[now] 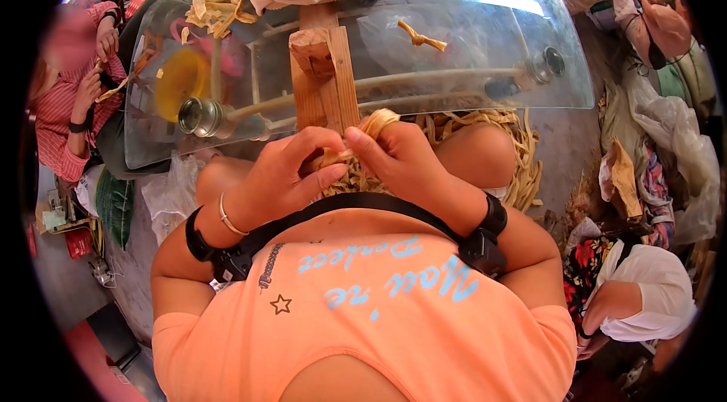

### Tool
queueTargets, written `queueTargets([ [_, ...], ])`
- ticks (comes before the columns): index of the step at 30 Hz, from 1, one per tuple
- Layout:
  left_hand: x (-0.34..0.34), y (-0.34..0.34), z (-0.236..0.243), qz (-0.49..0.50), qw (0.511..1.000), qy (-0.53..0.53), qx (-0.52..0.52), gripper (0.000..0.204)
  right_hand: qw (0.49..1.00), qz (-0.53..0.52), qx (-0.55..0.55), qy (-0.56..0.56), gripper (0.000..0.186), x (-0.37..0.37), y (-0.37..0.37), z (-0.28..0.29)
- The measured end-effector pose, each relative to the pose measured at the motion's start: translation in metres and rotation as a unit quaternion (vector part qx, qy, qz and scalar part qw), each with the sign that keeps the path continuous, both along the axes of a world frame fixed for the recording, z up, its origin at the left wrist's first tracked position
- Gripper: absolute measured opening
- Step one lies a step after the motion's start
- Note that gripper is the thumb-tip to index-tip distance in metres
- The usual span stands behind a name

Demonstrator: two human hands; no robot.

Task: The person braids strips of natural fiber by hand, wrapping them around a bundle and securing them to create a woven structure on a wooden jig. They manipulate the husks one by one, adding them to the growing length of the braid while sitting at a glass table.

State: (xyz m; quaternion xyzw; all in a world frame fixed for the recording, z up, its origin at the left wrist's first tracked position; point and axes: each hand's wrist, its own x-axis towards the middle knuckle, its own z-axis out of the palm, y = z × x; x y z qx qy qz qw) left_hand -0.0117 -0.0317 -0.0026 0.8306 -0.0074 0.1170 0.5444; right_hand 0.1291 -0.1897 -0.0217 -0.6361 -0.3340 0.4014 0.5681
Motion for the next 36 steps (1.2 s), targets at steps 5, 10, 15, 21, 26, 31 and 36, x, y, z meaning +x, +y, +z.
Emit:
queueTargets([
  [5,-0.013,0.012,-0.004,0.031,0.997,0.064,-0.005,0.009,0.983,-0.024,-0.043,-0.174,0.033,0.024,-0.013,-0.016],
  [10,-0.011,0.018,-0.019,0.021,0.992,-0.011,-0.125,0.019,0.982,0.085,-0.17,-0.005,0.048,0.015,-0.005,-0.025],
  [15,-0.009,0.009,-0.007,-0.022,0.93,0.141,-0.339,0.041,0.982,0.16,-0.063,0.074,0.032,0.012,0.004,-0.004],
  [21,-0.003,0.007,-0.016,0.086,0.985,0.071,-0.132,0.035,0.992,0.071,0.006,-0.103,0.031,0.011,0.019,0.003],
  [26,0.001,0.041,-0.017,0.157,0.984,0.077,-0.041,0.01,0.995,-0.026,0.063,-0.066,0.02,0.028,0.036,-0.016],
  [31,0.013,0.057,-0.032,0.142,0.986,0.07,0.051,0.01,0.977,-0.017,0.024,-0.212,0.017,0.04,0.047,-0.035],
  [36,-0.004,0.07,-0.03,0.207,0.971,0.114,0.025,0.011,0.924,-0.161,0.024,-0.346,0.018,0.091,0.034,-0.034],
])
